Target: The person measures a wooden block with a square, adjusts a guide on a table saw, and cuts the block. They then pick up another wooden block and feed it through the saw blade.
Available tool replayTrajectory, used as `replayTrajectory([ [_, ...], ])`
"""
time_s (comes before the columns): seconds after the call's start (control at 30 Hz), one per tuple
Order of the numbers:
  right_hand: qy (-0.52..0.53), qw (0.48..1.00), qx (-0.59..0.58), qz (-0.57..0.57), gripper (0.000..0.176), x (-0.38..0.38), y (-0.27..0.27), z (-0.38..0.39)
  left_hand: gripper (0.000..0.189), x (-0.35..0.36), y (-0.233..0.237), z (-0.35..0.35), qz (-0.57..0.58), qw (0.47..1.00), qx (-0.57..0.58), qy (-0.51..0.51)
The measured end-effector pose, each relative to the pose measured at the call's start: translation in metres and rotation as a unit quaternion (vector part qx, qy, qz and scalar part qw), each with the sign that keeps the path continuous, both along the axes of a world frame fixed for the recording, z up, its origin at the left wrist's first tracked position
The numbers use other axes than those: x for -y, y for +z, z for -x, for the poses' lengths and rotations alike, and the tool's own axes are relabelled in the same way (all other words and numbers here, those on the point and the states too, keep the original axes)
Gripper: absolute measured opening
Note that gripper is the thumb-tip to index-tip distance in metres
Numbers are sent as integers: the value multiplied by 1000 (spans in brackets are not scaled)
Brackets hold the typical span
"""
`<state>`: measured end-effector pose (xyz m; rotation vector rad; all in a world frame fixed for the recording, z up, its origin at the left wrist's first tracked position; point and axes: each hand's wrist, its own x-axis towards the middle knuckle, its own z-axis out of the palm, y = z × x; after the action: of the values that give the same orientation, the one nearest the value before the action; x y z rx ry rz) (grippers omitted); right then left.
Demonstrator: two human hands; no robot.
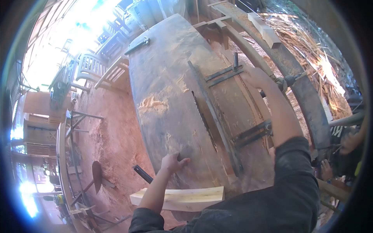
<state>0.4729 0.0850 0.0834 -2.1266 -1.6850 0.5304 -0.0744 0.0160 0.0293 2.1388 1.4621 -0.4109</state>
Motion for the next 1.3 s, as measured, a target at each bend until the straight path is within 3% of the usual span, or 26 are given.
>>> replayTrajectory([
  [0.03,55,997,45,34,45,27,-3,-14,72,-3,-7,3,-7,1000,10,-3],
  [0.13,59,983,2,177,36,111,-1,-23,70,4,4,-2,10,1000,10,5],
  [0.23,-84,929,-320,165,30,167,-42,-26,67,3,3,0,4,1000,22,-11],
  [0.27,-185,868,-459,29,25,183,-35,-1,67,2,0,-1,7,1000,18,-7],
  [0.4,-338,721,-563,-222,31,202,-59,54,70,2,0,-3,27,1000,-4,2],
  [0.47,-402,709,-514,-268,36,192,-65,62,71,7,0,-2,8,1000,-6,-8],
  [0.53,-429,679,-482,-349,26,186,-71,68,70,9,-7,1,-51,998,14,-36],
  [0.67,-630,630,-177,-418,30,151,-126,57,69,3,-10,-2,25,1000,10,6],
  [0.73,-629,645,-169,-398,35,160,-93,71,68,7,-10,-1,73,996,29,36],
  [0.8,-648,678,-204,-280,32,170,-63,79,68,1,-22,2,60,998,15,-12],
  [0.9,-678,688,52,-252,27,182,-23,110,69,-2,-23,12,-7,997,29,-70],
  [0.97,-593,732,67,-329,25,213,8,145,69,7,-8,9,-52,992,41,-103],
  [1.03,-453,822,-147,-312,24,246,9,188,70,24,51,3,-89,986,35,-133],
  [1.1,-249,938,-222,-94,32,305,68,239,67,40,115,-7,-93,986,67,-122],
  [1.17,-176,948,-244,-100,27,324,75,287,54,61,175,-14,-126,973,154,-120],
  [1.2,-101,944,-275,-150,32,328,80,307,40,76,207,-16,-73,955,270,-98],
  [1.23,-26,933,-301,-198,37,330,88,325,30,118,272,-31,-31,954,297,-37],
  [1.3,37,923,-246,-294,46,344,130,367,40,132,299,-18,-26,863,493,-109],
])
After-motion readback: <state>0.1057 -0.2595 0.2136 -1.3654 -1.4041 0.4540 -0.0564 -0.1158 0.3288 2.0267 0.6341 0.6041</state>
